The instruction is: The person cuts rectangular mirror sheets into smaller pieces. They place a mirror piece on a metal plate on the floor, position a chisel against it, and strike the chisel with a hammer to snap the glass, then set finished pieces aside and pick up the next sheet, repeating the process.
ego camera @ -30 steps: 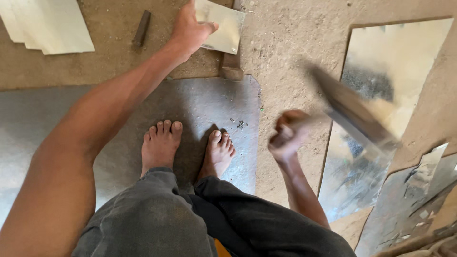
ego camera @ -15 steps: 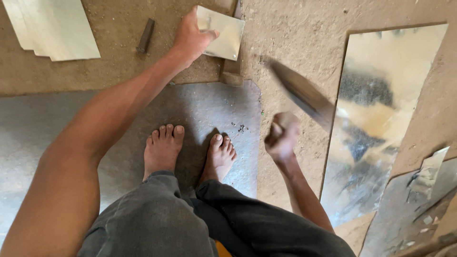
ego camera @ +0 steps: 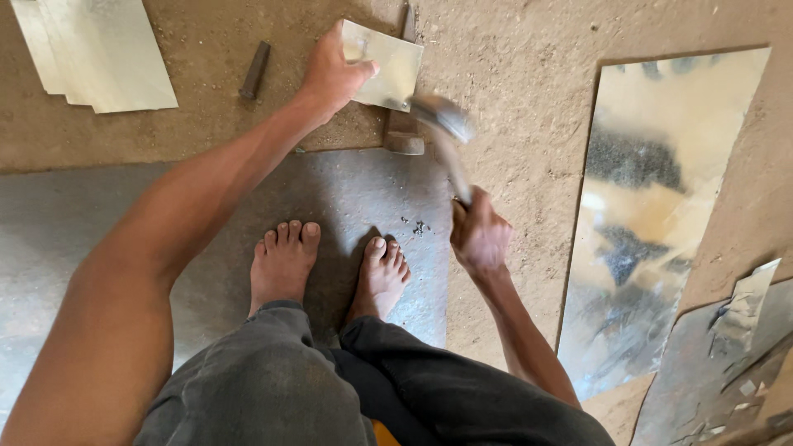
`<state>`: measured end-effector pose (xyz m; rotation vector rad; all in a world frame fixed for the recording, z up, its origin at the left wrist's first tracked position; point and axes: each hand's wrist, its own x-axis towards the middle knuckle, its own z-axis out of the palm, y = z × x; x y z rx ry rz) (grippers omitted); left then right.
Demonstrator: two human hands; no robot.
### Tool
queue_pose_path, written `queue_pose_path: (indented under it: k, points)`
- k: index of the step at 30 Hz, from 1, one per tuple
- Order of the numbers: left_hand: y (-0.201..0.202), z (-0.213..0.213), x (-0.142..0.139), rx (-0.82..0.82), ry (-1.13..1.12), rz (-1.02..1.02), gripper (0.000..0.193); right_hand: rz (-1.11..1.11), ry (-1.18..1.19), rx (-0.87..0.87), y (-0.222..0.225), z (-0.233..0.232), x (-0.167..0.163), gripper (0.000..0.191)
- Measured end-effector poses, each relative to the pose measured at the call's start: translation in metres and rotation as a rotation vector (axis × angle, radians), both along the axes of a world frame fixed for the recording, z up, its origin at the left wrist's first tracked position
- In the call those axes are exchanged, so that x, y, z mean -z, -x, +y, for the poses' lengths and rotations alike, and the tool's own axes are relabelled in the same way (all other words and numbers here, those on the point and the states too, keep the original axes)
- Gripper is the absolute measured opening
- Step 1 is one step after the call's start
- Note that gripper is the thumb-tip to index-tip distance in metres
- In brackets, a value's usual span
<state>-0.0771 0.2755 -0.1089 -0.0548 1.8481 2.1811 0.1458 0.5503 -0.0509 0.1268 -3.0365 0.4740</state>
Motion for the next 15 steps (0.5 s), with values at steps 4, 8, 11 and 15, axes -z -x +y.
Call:
queue_pose_path:
  k: [4, 8, 11, 15]
  points:
    - [0.002, 0.000, -0.002, 0.031, 0.024, -0.116, 0.041, 0.378, 0.024, -0.041, 0.017, 0.009, 0.000, 0.015]
    - [0.000, 0.000, -0.001, 0.004, 0.078, 0.018, 0.041, 0.269, 0.726, 0.111, 0.033, -0.023, -0.060, 0.003]
    - [-0.001, 0.001, -0.001, 0.011, 0.102, 0.055, 0.046, 0.436, 0.982, 0.083, 0.050, -0.034, -0.134, 0.006]
    - [0.000, 0.001, -0.002, 0.014, 0.051, -0.093, 0.059, 1.013, 1.004, -0.155, 0.052, 0.008, -0.206, 0.011]
